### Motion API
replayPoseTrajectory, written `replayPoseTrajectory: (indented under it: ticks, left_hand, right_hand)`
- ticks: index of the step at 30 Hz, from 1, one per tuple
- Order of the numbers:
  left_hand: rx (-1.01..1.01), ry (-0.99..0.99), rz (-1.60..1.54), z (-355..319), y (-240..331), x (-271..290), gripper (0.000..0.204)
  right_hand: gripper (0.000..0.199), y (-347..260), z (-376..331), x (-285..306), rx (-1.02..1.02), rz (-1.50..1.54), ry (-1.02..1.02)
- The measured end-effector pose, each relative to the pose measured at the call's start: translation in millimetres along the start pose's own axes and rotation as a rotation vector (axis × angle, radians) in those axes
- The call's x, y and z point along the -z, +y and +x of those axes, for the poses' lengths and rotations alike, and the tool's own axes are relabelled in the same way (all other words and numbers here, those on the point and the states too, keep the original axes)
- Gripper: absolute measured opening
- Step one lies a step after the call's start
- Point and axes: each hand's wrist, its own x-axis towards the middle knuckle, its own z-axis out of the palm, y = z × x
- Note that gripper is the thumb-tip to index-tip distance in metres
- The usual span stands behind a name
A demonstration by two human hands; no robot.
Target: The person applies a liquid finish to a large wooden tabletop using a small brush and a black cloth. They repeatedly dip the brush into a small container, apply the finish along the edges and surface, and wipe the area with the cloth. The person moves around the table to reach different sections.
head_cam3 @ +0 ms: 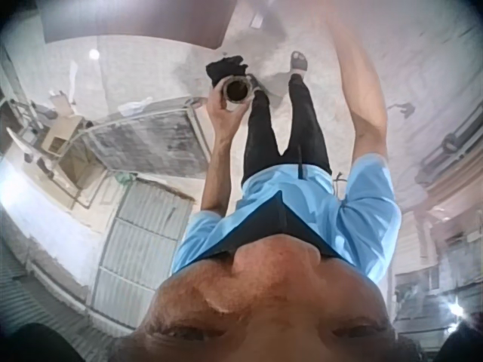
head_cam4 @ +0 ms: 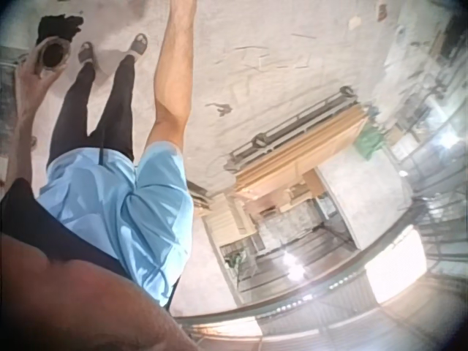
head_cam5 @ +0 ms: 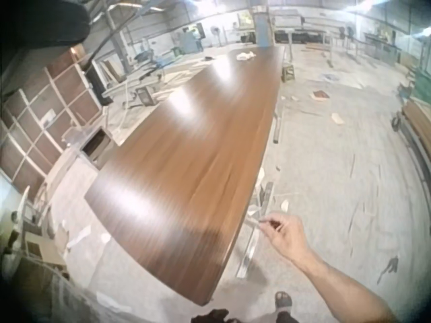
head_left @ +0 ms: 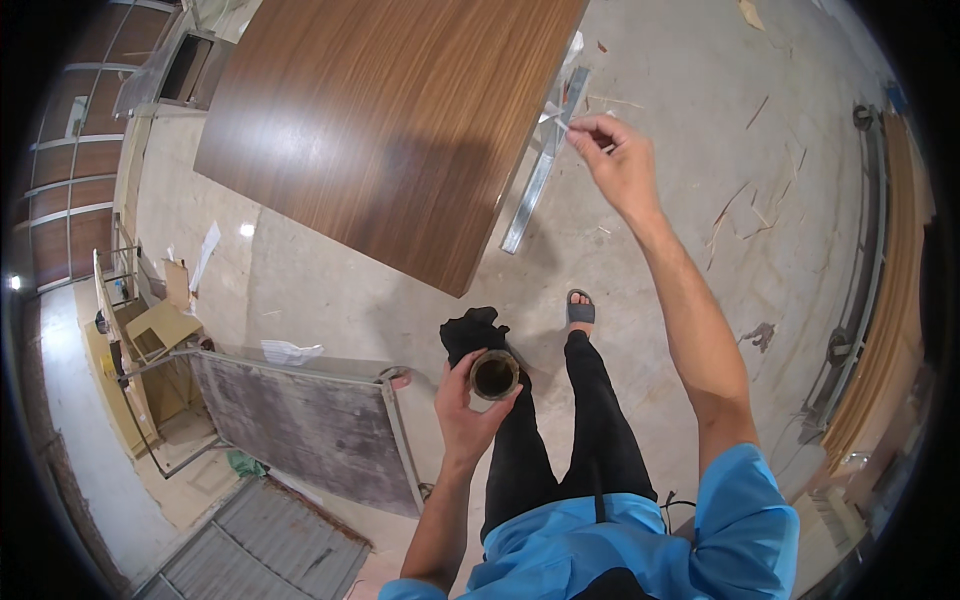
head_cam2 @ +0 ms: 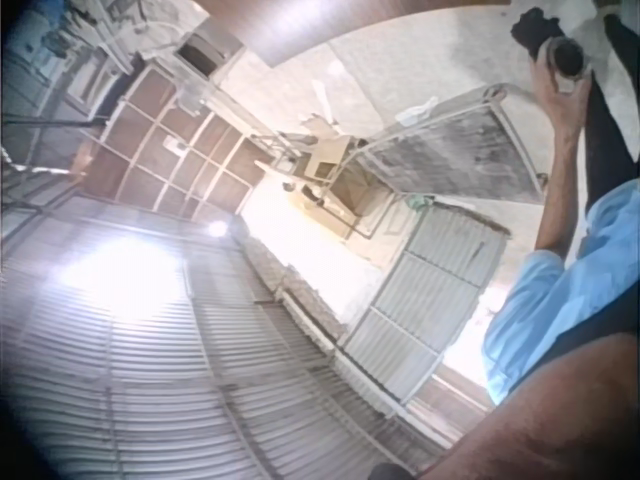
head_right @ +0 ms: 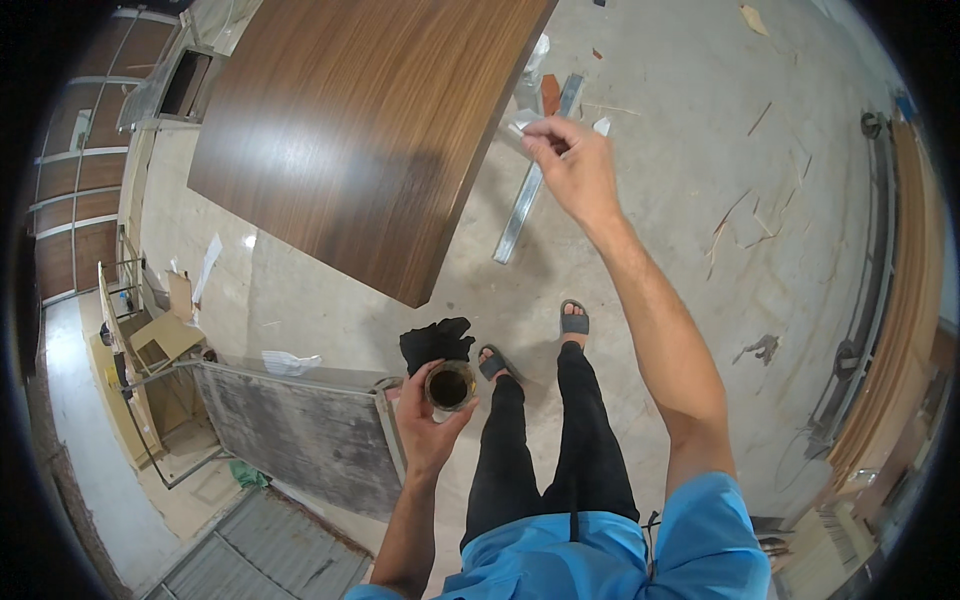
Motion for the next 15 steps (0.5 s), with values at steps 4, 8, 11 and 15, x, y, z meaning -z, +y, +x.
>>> replayPoseTrajectory:
  ticks: [4,8,11,15]
  left_hand:
    - [0.080,0.015,-0.012,5,1,-12,0.069]
    - [0.085,0.002,-0.035,5,1,-19,0.067]
    - [0.031,-0.028,0.032,8,-1,-24,0.067]
    - [0.047,-0.010,-0.029,11,3,-33,0.067]
  right_hand:
    - [0.010,10,12,15,0.178,-0.096,-0.130]
    - [0.011,6,35,19,0.211,-0.208,-0.110]
    - [0.013,1,59,21,0.137,-0.141,-0.008]
    - [0.013,1,50,26,0.209,-0.226,-0.115]
